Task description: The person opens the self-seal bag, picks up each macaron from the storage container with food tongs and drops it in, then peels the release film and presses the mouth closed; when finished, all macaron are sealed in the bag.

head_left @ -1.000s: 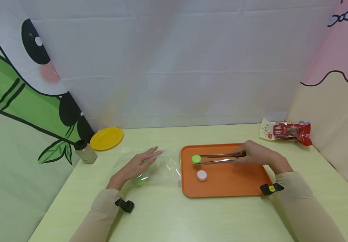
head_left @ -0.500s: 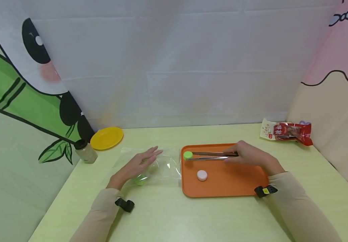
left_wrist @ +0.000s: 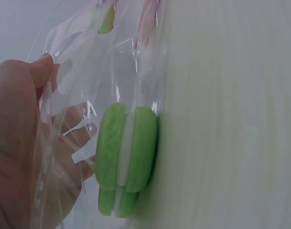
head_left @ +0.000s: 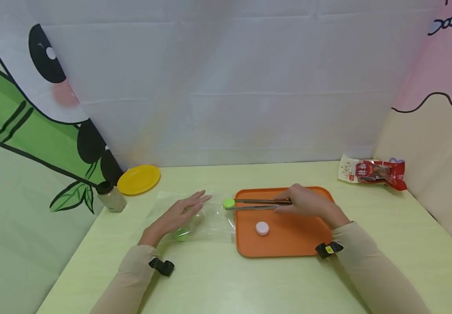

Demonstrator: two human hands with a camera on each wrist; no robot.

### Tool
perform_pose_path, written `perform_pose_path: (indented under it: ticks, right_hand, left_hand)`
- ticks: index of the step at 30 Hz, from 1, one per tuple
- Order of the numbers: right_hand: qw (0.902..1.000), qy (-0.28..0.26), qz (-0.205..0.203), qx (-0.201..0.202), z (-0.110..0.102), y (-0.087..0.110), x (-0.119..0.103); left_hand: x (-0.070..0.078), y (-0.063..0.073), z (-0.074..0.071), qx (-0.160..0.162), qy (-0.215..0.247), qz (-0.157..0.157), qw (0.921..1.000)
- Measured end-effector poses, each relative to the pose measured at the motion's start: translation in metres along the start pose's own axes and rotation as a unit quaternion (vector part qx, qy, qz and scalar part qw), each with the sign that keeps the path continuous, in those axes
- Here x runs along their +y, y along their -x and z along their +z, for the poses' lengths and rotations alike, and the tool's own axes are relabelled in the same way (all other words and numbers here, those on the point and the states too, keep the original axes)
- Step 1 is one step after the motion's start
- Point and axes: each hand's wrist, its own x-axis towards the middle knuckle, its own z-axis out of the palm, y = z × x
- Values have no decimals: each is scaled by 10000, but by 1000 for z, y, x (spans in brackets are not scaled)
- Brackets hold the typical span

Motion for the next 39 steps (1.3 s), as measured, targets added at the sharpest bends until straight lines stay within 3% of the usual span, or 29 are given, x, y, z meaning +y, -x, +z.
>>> perform_pose_path:
  ticks: [12, 22, 30, 39]
  right_hand:
    - [9993, -52, -238, -278, 17, -35, -29]
    - [9981, -152, 87, -595, 38, -61, -50]
    - [9979, -85, -296, -575, 47, -72, -63]
    - [9966, 110, -534, -610, 53, -78, -62]
  left_hand:
    - [3, -1, 0, 26, -5, 69, 10000]
    - [2, -2, 0, 10, 62, 149, 9999]
    - [0, 1, 1, 12, 16, 115, 9999]
    - [2, -1, 0, -39, 66, 128, 9999]
